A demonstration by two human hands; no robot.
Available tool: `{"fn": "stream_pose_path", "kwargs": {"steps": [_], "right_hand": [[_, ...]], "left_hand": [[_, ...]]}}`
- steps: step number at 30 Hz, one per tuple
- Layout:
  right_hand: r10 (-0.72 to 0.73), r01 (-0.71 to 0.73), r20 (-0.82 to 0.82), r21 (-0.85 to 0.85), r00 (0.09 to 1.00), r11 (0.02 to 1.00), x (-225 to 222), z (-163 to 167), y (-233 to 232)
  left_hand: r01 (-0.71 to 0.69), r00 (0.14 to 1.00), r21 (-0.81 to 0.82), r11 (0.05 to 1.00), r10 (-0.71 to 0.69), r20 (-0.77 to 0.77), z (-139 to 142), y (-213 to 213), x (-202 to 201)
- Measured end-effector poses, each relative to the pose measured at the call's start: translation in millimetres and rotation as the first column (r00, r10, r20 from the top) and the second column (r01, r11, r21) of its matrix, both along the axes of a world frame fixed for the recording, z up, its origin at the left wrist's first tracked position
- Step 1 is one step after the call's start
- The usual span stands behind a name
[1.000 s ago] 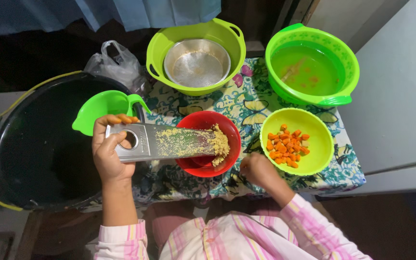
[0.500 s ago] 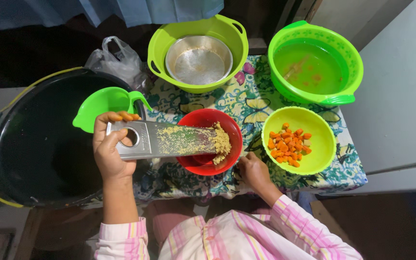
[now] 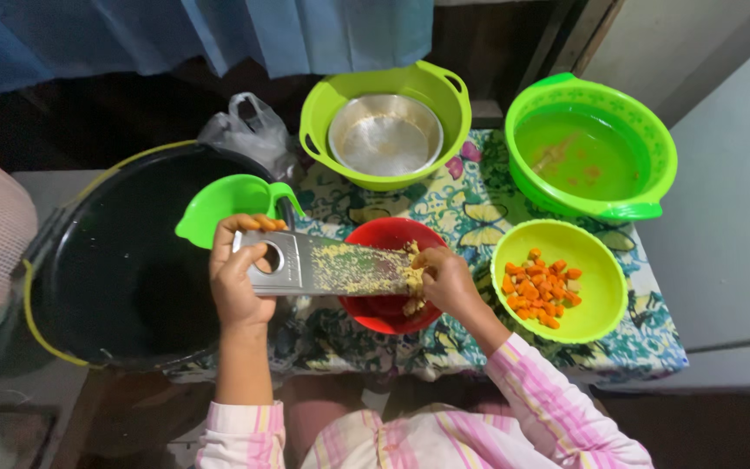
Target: The person holds a metal box grater over a red bowl and grates carrot pieces against it by hand, letting the grated carrot fall into the bowl. A yellow bowl of cut carrot pieces sits beside them, and they continue grating piece after piece throughout the episode.
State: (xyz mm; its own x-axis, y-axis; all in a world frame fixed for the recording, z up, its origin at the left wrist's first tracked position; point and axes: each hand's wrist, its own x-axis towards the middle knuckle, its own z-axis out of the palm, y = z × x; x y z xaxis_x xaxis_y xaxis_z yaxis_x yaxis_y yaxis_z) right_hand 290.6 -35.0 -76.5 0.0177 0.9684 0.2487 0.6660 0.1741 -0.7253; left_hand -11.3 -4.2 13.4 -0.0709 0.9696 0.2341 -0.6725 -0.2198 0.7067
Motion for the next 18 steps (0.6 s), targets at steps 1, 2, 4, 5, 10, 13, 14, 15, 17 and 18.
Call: {"fn": "stream_pose_path", "kwargs": {"steps": [1, 2, 4, 5, 10, 13, 14, 15, 17, 18], "right_hand": [[0.006, -0.005, -0.014, 0.026, 1.0, 1.0, -1.7, -3.1, 6.8], [0.012, -0.011, -0.028, 0.053, 1.0, 0.999, -3.7, -5.4, 12.0], [0.025, -0.024, -0.016, 0.1, 1.0, 0.995, -9.0, -6.7, 17.2], [0.031, -0.032, 0.01, 0.121, 0.999, 0.992, -12.1, -6.8, 18.1], [0.025, -0.034, -0.207, -0.042, 0.978, 0.999, -36.0, -10.8, 13.1], [-0.003, 0.02, -0.177, 0.09, 0.984, 0.996, -45.5, -14.9, 8.5], [-0.012, 0.03, -0.188, 0.093, 0.982, 0.995, -47.0, -15.7, 8.1], [-0.021, 0.041, -0.2, 0.096, 0.98, 0.995, -47.4, -15.7, 8.4], [-0.094, 0.102, -0.178, 0.038, 0.98, 0.994, -49.9, -14.0, 10.4], [-0.129, 0.132, -0.165, 0.009, 0.978, 0.991, -52.4, -12.5, 11.6]], "left_hand": [[-0.003, 1.0, -0.001, 1.0, 0.003, -0.002, -1.0, 0.7, 0.7], [-0.005, 1.0, -0.002, 1.0, 0.005, 0.0, -2.0, 1.3, 1.0], [-0.008, 1.0, -0.009, 1.0, 0.008, 0.004, -4.4, 1.9, 1.6], [-0.006, 1.0, -0.012, 1.0, 0.006, 0.01, -5.5, 2.8, 2.3], [0.0, 0.999, -0.008, 1.0, 0.0, 0.038, -10.4, 4.6, 5.3], [-0.002, 0.999, -0.011, 1.0, 0.003, 0.035, -11.4, 4.7, 7.2], [-0.003, 1.0, -0.018, 1.0, 0.004, 0.03, -11.5, 4.5, 7.7], [-0.004, 1.0, -0.025, 1.0, 0.004, 0.026, -11.4, 4.4, 8.4], [-0.003, 1.0, -0.033, 0.999, 0.004, 0.028, -11.0, 4.7, 9.9], [-0.001, 0.999, -0.036, 0.999, 0.003, 0.035, -10.8, 5.0, 10.7]]}}
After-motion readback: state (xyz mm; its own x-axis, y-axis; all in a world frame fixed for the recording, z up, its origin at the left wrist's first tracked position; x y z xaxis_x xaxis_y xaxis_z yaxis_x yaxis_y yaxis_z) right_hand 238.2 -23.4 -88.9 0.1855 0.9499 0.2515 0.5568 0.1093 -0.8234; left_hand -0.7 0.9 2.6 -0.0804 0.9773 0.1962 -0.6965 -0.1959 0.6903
